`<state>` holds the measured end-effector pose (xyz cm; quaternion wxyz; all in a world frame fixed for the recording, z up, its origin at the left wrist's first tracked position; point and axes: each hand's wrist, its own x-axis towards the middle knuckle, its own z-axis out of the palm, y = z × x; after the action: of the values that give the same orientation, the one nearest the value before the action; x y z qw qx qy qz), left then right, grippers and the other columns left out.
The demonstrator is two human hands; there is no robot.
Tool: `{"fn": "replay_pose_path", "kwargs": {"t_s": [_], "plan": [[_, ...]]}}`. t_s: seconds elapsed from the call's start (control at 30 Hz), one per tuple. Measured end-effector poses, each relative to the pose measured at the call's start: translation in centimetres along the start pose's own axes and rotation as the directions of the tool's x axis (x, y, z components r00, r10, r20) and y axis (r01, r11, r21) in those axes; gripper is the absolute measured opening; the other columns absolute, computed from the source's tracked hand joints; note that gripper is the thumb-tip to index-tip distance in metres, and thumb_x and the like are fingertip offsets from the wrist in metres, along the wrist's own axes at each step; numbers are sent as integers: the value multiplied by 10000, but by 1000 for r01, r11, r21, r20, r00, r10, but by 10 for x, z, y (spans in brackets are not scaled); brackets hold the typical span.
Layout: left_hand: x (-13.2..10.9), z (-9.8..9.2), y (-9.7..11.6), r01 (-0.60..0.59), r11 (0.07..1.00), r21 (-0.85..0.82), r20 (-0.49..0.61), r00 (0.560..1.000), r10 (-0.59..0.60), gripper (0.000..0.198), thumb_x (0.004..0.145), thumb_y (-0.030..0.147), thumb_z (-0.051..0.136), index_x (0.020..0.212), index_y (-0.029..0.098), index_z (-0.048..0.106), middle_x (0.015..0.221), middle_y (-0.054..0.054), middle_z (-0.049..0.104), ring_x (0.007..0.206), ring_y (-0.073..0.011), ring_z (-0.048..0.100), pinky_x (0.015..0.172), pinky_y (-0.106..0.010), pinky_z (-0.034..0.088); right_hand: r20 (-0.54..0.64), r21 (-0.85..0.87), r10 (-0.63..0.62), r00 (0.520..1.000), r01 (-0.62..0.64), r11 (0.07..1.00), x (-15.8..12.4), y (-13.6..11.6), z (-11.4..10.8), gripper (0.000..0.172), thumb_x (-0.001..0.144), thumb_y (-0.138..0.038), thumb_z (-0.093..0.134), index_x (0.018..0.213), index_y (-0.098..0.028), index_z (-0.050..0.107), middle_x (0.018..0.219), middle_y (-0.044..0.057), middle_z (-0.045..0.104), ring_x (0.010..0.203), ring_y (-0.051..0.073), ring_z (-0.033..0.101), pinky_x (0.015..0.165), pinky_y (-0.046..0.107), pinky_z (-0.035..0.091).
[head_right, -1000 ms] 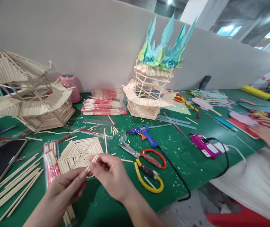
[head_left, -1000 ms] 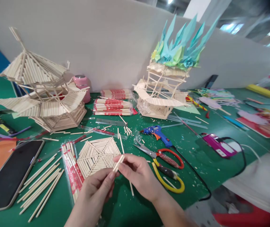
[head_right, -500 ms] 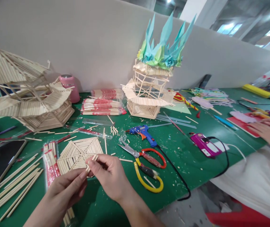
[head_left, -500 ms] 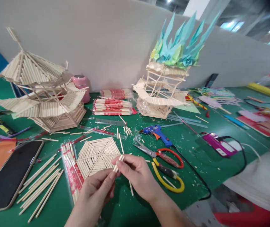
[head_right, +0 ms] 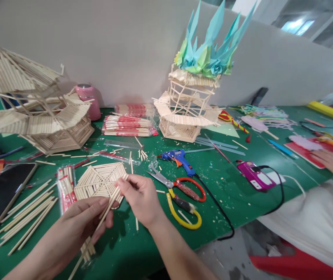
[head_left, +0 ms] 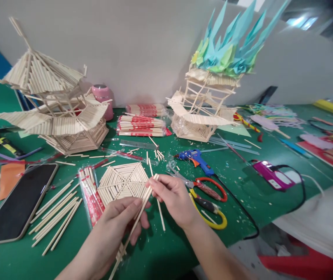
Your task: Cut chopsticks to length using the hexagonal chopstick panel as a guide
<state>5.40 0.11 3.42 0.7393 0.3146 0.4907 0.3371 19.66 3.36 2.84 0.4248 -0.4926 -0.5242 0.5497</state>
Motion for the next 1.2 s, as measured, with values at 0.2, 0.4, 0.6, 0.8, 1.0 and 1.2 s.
{"fn": "replay_pose_path", "kwargs": {"t_s": [0.2,0.4,0.6,0.8,1.0,1.2], "plan": [[-7,-6,-3,63,997,-37,-15,998,-64,259,747,375,594,760,132,682,563,-14,642,415,-59,430,444,-192,294,-52,17,-21,998,22,1000,6,1,-7,257,779,-364,557,683,-149,663,523,-31,472,478,84,390,439,213,295],[-7,-8,-8,81,992,-94,-24,996,-84,230,708,358,634,751,139,692,537,-5,626,430,-58,421,459,-185,298,-69,23,-17,997,19,1000,8,2,-8,264,771,-374,569,678,-150,673,525,-27,477,474,83,391,431,211,296],[-8,-7,-7,57,994,-95,18,998,-55,206,731,331,619,750,136,681,517,21,577,432,-50,380,467,-188,272,-57,32,-22,998,24,999,9,2,-8,260,776,-368,569,679,-147,665,521,-32,473,470,79,392,438,209,296],[-8,-8,-8,56,995,-85,25,998,-54,215,726,345,626,713,133,662,511,28,545,434,-54,355,459,-209,235,-37,36,-30,999,31,999,8,0,-8,250,781,-367,568,691,-155,663,532,-32,475,477,85,393,444,213,300],[-6,-9,-9,72,990,-119,33,997,-68,231,687,354,669,735,128,680,520,26,550,427,-44,351,457,-209,217,-22,30,-42,999,42,999,8,1,-9,243,785,-363,566,698,-158,665,543,-29,480,485,86,397,446,212,301],[-7,-11,-11,128,981,-147,56,991,-121,244,676,363,684,719,123,687,492,27,530,419,-43,367,451,-201,217,9,21,-65,998,65,998,9,-3,-9,249,793,-359,561,700,-151,661,555,-25,480,503,87,398,454,212,304]]}}
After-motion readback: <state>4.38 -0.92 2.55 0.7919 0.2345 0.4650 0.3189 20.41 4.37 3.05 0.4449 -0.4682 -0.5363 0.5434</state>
